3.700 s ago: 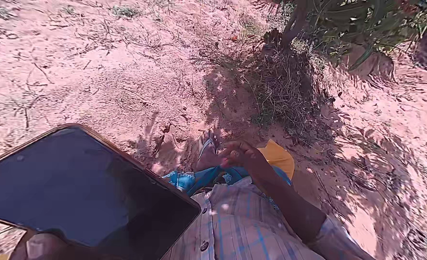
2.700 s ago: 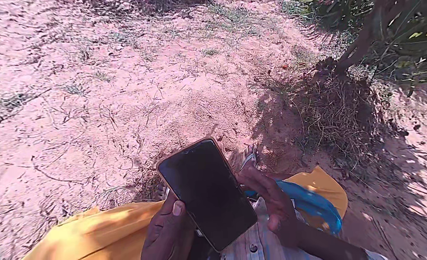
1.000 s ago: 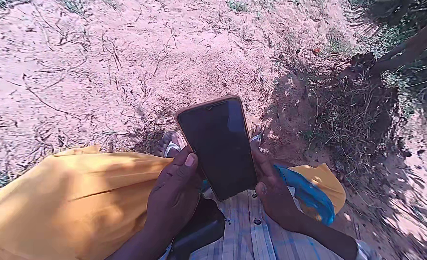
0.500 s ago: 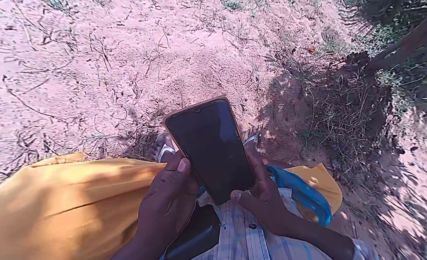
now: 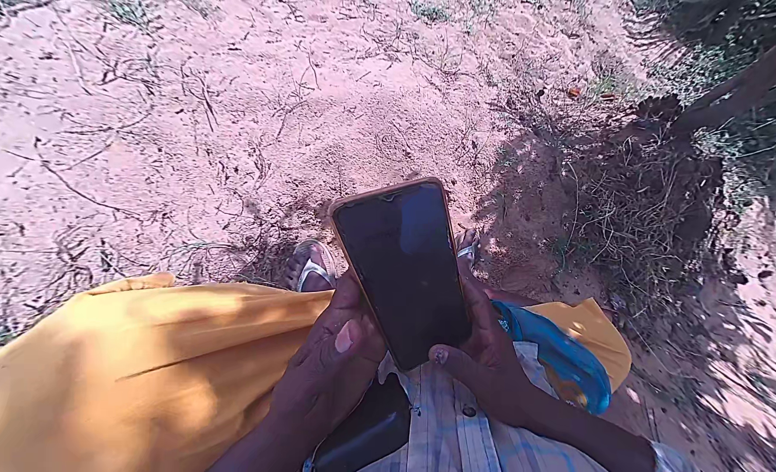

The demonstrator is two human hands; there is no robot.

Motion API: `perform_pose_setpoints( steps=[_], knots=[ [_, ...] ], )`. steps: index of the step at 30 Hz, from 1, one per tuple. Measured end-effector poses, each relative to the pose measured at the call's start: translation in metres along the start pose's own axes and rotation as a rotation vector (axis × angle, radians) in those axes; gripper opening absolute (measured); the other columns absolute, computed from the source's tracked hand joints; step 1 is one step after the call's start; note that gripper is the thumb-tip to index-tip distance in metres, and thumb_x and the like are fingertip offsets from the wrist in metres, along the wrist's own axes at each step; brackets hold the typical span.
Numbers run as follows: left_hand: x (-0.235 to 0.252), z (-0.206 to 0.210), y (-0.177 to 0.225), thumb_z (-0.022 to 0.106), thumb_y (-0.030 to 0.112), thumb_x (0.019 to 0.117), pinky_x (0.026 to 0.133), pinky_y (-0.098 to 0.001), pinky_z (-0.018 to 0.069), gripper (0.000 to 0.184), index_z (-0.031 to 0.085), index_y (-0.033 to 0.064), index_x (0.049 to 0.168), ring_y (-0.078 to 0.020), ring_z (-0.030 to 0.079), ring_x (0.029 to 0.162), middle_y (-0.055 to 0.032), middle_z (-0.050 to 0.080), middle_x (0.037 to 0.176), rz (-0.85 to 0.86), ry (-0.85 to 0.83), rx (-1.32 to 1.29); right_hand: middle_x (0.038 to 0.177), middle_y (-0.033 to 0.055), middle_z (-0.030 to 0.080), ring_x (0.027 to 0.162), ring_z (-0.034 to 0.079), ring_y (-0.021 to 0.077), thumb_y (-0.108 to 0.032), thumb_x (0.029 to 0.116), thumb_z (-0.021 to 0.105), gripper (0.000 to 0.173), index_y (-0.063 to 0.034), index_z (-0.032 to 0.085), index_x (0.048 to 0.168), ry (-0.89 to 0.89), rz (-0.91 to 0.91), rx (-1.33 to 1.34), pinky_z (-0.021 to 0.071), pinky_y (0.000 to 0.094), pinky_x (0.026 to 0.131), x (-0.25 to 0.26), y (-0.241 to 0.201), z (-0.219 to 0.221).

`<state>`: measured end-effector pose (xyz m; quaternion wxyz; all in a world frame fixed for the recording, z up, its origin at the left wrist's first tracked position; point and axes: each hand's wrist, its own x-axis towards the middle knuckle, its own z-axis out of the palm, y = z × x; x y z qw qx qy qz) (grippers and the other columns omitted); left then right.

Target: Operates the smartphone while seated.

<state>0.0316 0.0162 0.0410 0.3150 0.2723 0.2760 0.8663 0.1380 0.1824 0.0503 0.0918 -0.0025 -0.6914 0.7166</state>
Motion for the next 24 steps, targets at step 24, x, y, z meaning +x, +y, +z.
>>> perform_pose_setpoints(
  steps=[24],
  knots=[
    [-0.0054,-0.004,-0.0009,0.061,0.043,0.099,0.11,-0.0365,0.0476,0.055,0.044,0.0259,0.148,-0.0157,0.058,0.13,0.0,0.06,0.141,-0.03,-0.026,-0.036,0.15,0.0247,0.044,0.133,0.052,0.005,0.002,0.0947,0.051,0.067,0.0225,0.018,0.149,-0.021,-0.03,-0.062,0.0474,0.0199,0.107,-0.0039,0.0006,-0.0017]
  ],
)
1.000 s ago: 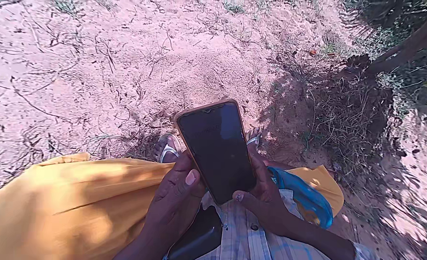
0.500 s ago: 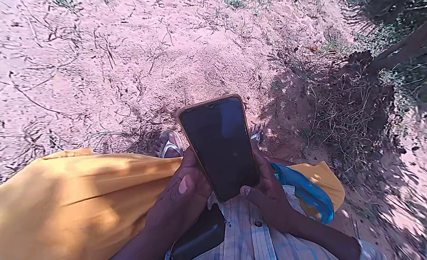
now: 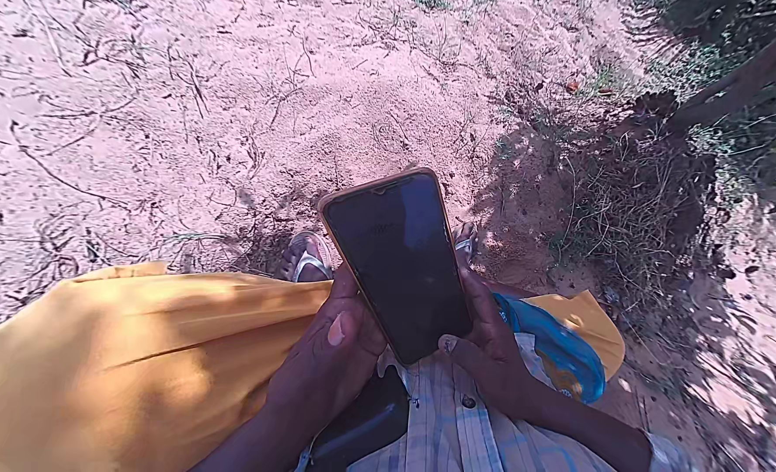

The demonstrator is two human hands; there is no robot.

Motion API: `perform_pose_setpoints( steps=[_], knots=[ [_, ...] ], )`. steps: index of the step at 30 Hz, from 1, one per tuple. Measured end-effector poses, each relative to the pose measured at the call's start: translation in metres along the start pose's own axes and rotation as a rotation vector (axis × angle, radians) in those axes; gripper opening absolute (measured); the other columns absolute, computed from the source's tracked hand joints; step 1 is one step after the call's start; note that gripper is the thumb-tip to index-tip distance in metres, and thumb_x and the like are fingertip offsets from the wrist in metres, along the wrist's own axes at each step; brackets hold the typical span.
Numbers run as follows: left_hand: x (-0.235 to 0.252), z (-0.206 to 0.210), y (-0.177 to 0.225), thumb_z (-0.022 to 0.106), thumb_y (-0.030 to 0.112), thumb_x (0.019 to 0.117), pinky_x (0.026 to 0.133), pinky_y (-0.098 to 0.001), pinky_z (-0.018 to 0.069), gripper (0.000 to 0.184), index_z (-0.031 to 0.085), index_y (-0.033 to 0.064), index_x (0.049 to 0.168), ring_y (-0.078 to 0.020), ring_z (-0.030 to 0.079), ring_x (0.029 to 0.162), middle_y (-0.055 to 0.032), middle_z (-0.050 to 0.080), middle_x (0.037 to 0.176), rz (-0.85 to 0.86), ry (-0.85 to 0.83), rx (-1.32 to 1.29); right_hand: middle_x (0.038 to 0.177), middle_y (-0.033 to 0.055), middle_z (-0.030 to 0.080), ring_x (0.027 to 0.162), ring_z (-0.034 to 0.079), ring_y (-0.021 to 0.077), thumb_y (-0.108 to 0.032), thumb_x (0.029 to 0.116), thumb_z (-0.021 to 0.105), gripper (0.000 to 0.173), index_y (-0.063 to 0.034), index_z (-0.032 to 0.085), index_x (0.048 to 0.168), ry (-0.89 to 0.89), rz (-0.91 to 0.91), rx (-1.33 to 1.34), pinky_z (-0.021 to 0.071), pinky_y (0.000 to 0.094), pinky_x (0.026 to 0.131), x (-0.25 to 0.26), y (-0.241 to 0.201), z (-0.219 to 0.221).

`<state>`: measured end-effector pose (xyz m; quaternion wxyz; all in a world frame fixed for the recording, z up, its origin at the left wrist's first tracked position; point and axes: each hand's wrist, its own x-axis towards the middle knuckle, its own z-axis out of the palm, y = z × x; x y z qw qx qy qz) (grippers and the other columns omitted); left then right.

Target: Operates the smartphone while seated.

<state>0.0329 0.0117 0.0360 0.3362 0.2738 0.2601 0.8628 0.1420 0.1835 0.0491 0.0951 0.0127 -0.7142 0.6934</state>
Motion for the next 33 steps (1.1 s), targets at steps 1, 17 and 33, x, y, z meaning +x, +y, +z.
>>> perform_pose_setpoints(
  steps=[1,17,33],
  knots=[
    [0.0,0.0,0.0,0.061,0.043,0.0989,0.11,-0.0366,0.0477,0.054,0.044,0.0259,0.148,-0.0159,0.058,0.13,-0.0001,0.06,0.141,-0.002,0.001,0.0,0.15,0.0246,0.044,0.133,0.053,0.0048,0.002,0.0951,0.052,0.068,0.0225,0.018,0.149,0.002,-0.001,0.005,0.0478,0.0198,0.107,0.0,0.0,0.0],
    [0.0,0.001,0.001,0.061,0.043,0.0986,0.111,-0.0378,0.0467,0.059,0.041,0.0256,0.151,-0.0174,0.057,0.132,-0.0009,0.059,0.143,-0.014,0.009,0.005,0.151,0.019,0.046,0.132,0.055,0.0053,-0.016,0.0982,0.067,0.082,0.0183,0.016,0.152,0.005,-0.04,0.075,0.0508,0.0239,0.107,-0.001,0.008,0.0],
    [0.0,0.001,0.001,0.061,0.042,0.0991,0.109,-0.0358,0.0485,0.058,0.04,0.0251,0.151,-0.0171,0.059,0.13,-0.0015,0.06,0.141,-0.008,0.001,-0.029,0.152,0.0063,0.049,0.133,0.054,0.0055,-0.034,0.0955,0.072,0.092,0.0033,0.017,0.159,-0.018,-0.086,0.161,0.0503,0.0288,0.111,-0.002,0.012,-0.001]
  ],
)
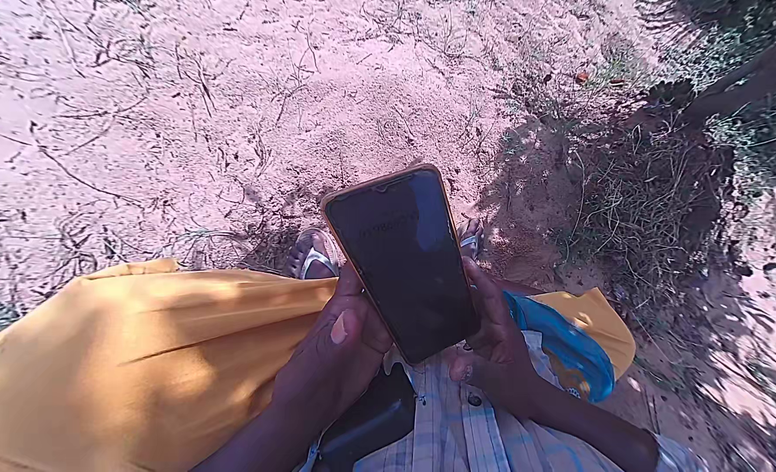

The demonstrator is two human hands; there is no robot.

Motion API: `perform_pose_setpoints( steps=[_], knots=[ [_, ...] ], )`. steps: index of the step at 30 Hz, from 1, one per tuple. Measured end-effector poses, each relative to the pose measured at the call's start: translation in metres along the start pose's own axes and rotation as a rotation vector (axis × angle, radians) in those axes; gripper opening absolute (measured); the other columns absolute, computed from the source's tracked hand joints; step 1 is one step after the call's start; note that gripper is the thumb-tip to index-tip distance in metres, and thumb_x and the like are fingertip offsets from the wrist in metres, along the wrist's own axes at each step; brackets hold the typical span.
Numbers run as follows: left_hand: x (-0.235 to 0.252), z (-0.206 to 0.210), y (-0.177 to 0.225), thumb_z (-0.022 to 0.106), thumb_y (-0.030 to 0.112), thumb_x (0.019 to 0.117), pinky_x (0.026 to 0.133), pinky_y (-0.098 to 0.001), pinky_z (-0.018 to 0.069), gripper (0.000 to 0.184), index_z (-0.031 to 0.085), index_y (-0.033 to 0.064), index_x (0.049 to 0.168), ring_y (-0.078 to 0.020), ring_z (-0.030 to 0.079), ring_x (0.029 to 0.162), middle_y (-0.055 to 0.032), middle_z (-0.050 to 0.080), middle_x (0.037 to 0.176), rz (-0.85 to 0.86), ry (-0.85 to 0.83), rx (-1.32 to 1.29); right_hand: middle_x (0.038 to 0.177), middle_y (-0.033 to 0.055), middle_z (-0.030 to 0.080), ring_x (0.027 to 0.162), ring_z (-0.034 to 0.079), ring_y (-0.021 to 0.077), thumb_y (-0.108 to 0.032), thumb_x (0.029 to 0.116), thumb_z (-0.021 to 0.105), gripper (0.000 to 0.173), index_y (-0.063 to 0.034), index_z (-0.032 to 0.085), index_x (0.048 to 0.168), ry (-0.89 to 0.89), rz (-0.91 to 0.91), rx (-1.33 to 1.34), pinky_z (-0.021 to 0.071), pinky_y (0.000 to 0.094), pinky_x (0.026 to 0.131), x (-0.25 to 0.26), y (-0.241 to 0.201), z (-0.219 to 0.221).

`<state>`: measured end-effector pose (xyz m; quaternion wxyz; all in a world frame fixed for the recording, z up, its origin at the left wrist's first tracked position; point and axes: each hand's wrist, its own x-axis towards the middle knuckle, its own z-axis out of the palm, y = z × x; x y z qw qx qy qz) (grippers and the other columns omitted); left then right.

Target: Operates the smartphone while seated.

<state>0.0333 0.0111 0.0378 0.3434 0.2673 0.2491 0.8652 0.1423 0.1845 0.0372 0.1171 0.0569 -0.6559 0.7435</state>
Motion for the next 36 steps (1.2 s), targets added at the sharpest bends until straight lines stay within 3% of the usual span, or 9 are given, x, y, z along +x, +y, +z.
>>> perform_pose_setpoints(
  steps=[5,12,16,17,19,23,26,30,36],
  knots=[
    [0.0,0.0,0.0,0.062,0.042,0.0984,0.109,-0.0357,0.049,0.058,0.041,0.0257,0.15,-0.017,0.059,0.13,-0.0015,0.06,0.141,0.0,0.003,-0.002,0.151,0.0061,0.05,0.133,0.055,0.0058,-0.035,0.095,0.073,0.092,0.0026,0.018,0.159,-0.004,-0.012,-0.019,0.0504,0.0284,0.111,0.0,0.0,0.0],
    [0.0,0.001,0.001,0.062,0.041,0.0984,0.109,-0.0361,0.0491,0.059,0.04,0.0261,0.151,-0.0169,0.059,0.129,-0.0016,0.06,0.141,0.003,0.005,-0.004,0.153,0.0096,0.047,0.133,0.055,0.0072,-0.017,0.0956,0.072,0.088,0.0049,0.015,0.159,-0.006,-0.01,-0.033,0.0515,0.0288,0.109,0.0,-0.001,0.001],
    [0.0,0.001,0.0,0.062,0.04,0.0986,0.109,-0.0353,0.0484,0.058,0.041,0.0252,0.151,-0.0163,0.059,0.129,-0.0011,0.06,0.141,0.008,0.001,-0.004,0.154,0.0109,0.046,0.135,0.053,0.0073,-0.024,0.0958,0.073,0.089,0.0047,0.017,0.159,0.019,-0.027,-0.072,0.0499,0.0288,0.111,0.0,0.0,0.001],
    [0.0,0.001,0.0,0.063,0.039,0.0985,0.109,-0.0353,0.0483,0.057,0.041,0.025,0.15,-0.0161,0.059,0.129,-0.0008,0.061,0.14,0.009,0.002,-0.002,0.155,0.0115,0.046,0.137,0.052,0.0079,-0.029,0.0957,0.073,0.087,0.0026,0.021,0.159,0.042,-0.056,-0.138,0.0482,0.0287,0.113,-0.001,0.001,0.001],
    [0.0,0.001,-0.001,0.066,0.036,0.0972,0.109,-0.0362,0.0486,0.056,0.042,0.0253,0.148,-0.0161,0.06,0.128,-0.0002,0.062,0.139,0.002,0.006,0.011,0.159,0.0102,0.043,0.143,0.046,0.0126,-0.042,0.0954,0.072,0.082,-0.0116,0.029,0.159,0.108,-0.154,-0.325,0.0427,0.0323,0.117,0.0,0.004,-0.001],
    [0.003,0.004,-0.002,0.074,0.026,0.0916,0.105,-0.0336,0.0524,0.065,0.039,0.0257,0.146,-0.0144,0.061,0.125,0.0015,0.061,0.139,-0.021,0.013,0.07,0.169,-0.0007,0.028,0.152,0.036,0.0187,-0.051,0.0931,0.072,0.079,-0.0366,0.03,0.158,0.202,-0.348,-0.587,0.039,0.0401,0.121,0.007,-0.001,-0.004],
    [0.004,0.007,-0.001,0.077,0.017,0.0894,0.109,-0.036,0.0506,0.075,0.032,0.0241,0.149,-0.0157,0.06,0.128,0.0021,0.059,0.141,-0.038,-0.018,0.057,0.171,-0.0035,0.022,0.154,0.03,0.0164,-0.053,0.092,0.073,0.08,-0.0391,0.03,0.158,0.226,-0.386,-0.692,0.0376,0.0378,0.121,0.013,-0.009,-0.003],
    [0.004,0.009,0.0,0.076,0.013,0.0896,0.11,-0.0333,0.0498,0.078,0.027,0.0221,0.15,-0.0128,0.059,0.129,0.0042,0.058,0.142,-0.05,-0.044,0.085,0.172,-0.0056,0.019,0.158,0.021,0.0165,-0.054,0.0937,0.07,0.078,-0.0387,0.029,0.158,0.252,-0.428,-0.81,0.0254,0.0434,0.127,0.019,-0.012,-0.001],
    [0.003,0.01,-0.001,0.076,0.01,0.089,0.108,-0.0317,0.0514,0.077,0.028,0.021,0.148,-0.012,0.06,0.128,0.0048,0.058,0.141,-0.063,-0.035,0.136,0.173,-0.0092,0.015,0.158,0.02,0.0156,-0.054,0.0941,0.07,0.076,-0.0412,0.03,0.157,0.254,-0.438,-0.828,0.0284,0.0423,0.126,0.021,-0.011,0.001]
  ],
)
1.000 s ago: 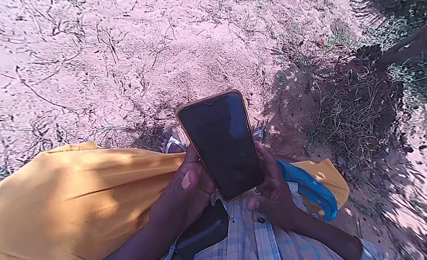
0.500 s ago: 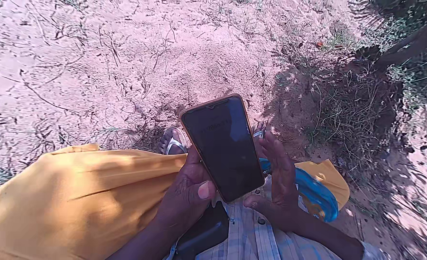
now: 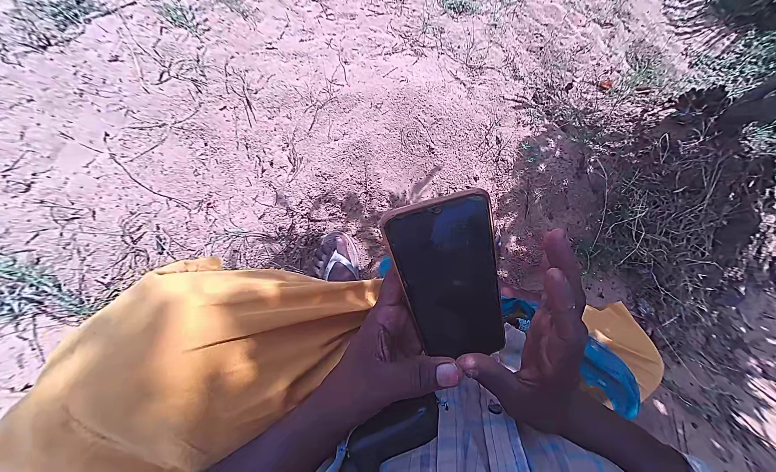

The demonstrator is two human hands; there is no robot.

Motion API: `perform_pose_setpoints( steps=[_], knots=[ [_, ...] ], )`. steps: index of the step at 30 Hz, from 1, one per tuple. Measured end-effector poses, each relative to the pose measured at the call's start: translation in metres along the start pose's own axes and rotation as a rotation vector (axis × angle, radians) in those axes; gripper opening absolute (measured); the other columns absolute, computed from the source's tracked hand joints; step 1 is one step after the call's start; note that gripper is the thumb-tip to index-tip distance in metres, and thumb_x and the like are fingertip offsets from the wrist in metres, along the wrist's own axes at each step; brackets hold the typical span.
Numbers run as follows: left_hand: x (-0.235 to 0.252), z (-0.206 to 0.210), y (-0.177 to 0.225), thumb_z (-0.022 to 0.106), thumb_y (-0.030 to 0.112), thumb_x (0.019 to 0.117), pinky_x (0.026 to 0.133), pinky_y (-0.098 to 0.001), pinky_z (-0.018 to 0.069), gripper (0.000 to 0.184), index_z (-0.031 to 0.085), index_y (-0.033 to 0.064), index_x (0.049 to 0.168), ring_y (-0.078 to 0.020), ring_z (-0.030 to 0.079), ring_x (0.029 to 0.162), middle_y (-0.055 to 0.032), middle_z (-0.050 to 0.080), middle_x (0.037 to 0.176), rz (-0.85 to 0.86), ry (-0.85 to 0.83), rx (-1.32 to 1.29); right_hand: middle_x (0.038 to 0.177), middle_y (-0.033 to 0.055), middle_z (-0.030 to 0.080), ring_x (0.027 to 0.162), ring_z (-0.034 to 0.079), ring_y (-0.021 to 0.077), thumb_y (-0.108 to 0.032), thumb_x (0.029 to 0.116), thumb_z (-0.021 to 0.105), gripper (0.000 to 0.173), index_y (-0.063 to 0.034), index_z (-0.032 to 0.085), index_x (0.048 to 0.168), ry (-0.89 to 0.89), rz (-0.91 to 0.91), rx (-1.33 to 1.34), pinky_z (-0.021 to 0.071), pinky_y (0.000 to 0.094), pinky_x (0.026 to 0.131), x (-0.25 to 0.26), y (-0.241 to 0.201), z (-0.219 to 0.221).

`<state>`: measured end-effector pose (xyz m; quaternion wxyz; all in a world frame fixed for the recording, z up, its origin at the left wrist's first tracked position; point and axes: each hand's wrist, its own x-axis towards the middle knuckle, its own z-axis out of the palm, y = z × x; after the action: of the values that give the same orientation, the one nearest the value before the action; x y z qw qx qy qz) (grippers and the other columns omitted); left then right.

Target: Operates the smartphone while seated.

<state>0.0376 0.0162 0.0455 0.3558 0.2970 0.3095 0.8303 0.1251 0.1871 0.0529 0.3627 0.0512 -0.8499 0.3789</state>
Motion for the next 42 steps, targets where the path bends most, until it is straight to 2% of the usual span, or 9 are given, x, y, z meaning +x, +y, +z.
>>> perform_pose_setpoints(
  steps=[1,4,8,14,19,22,32,36,42],
  knots=[
    [-0.0001,0.0001,0.0001,0.076,0.009,0.0893,0.108,-0.0315,0.0513,0.077,0.028,0.0207,0.148,-0.0118,0.06,0.128,0.0048,0.058,0.141,0.0,-0.002,0.007,0.173,-0.0096,0.015,0.158,0.02,0.0152,-0.054,0.0942,0.069,0.075,-0.0412,0.03,0.157,-0.002,-0.001,-0.003,0.0293,0.0416,0.126,-0.0003,-0.0006,0.0002],
    [0.0002,0.0005,0.0006,0.075,0.008,0.0895,0.108,-0.0314,0.0517,0.076,0.028,0.0194,0.148,-0.0119,0.06,0.127,0.0041,0.058,0.14,-0.001,0.004,0.02,0.173,-0.0094,0.015,0.159,0.016,0.0144,-0.052,0.0954,0.069,0.073,-0.0394,0.03,0.156,-0.02,-0.01,0.0,0.0228,0.0421,0.128,-0.0005,-0.0021,0.0004],
    [-0.0003,0.0022,0.0022,0.073,0.008,0.0907,0.107,-0.0304,0.0521,0.075,0.028,0.0197,0.149,-0.0116,0.061,0.126,0.0045,0.059,0.139,-0.017,0.022,0.048,0.173,-0.0082,0.015,0.159,0.016,0.0154,-0.053,0.0958,0.068,0.073,-0.038,0.031,0.157,-0.024,-0.018,-0.007,0.021,0.0442,0.128,-0.0013,-0.0021,0.0009],
    [-0.0002,0.0021,0.0009,0.072,0.008,0.0917,0.106,-0.0307,0.0527,0.072,0.029,0.0192,0.148,-0.0115,0.062,0.124,0.0042,0.06,0.138,-0.016,0.028,0.054,0.172,-0.007,0.018,0.158,0.02,0.015,-0.056,0.0951,0.067,0.073,-0.0367,0.033,0.156,-0.022,-0.021,0.011,0.0284,0.0413,0.126,-0.0019,-0.0016,-0.0002],
    [-0.0003,0.0019,0.0011,0.072,0.006,0.0907,0.107,-0.0318,0.0524,0.073,0.028,0.0182,0.147,-0.0121,0.061,0.125,0.0036,0.059,0.138,-0.019,0.029,0.052,0.172,-0.0057,0.02,0.158,0.02,0.0163,-0.058,0.0949,0.066,0.073,-0.0357,0.033,0.156,-0.026,-0.019,0.018,0.0304,0.042,0.125,-0.0035,-0.0012,0.0004],
    [-0.0007,0.0016,0.0008,0.073,0.006,0.0902,0.107,-0.0319,0.0523,0.074,0.027,0.0182,0.148,-0.0125,0.061,0.126,0.0035,0.059,0.139,-0.021,0.03,0.049,0.172,-0.0051,0.02,0.157,0.022,0.0158,-0.057,0.0948,0.067,0.073,-0.0358,0.033,0.156,-0.032,-0.015,0.029,0.0339,0.0392,0.122,-0.0035,-0.0009,0.0008],
    [-0.0002,0.002,0.0007,0.072,0.006,0.0909,0.107,-0.0306,0.0522,0.071,0.029,0.0172,0.146,-0.0112,0.061,0.125,0.0042,0.06,0.137,-0.011,0.031,0.06,0.171,-0.0043,0.022,0.157,0.024,0.0157,-0.052,0.0963,0.068,0.071,-0.0365,0.033,0.156,-0.044,0.011,0.073,0.0343,0.0381,0.123,-0.005,0.0007,0.0037],
    [0.0,0.0017,0.0009,0.072,0.005,0.0903,0.107,-0.031,0.0519,0.073,0.028,0.0178,0.147,-0.0119,0.061,0.126,0.0038,0.06,0.138,-0.018,0.027,0.056,0.171,-0.0045,0.023,0.157,0.023,0.0172,-0.051,0.0967,0.068,0.07,-0.0359,0.034,0.156,-0.038,0.01,0.083,0.0302,0.0419,0.125,-0.0058,0.0005,0.0045],
    [0.0,0.002,0.0005,0.072,0.005,0.0903,0.107,-0.0308,0.0521,0.071,0.03,0.018,0.146,-0.0115,0.061,0.125,0.0041,0.06,0.137,-0.016,0.031,0.059,0.171,-0.0038,0.022,0.157,0.022,0.0176,-0.049,0.0978,0.067,0.069,-0.0361,0.033,0.156,-0.056,0.005,0.095,0.0287,0.042,0.126,-0.0058,-0.0001,0.0035]
  ],
)
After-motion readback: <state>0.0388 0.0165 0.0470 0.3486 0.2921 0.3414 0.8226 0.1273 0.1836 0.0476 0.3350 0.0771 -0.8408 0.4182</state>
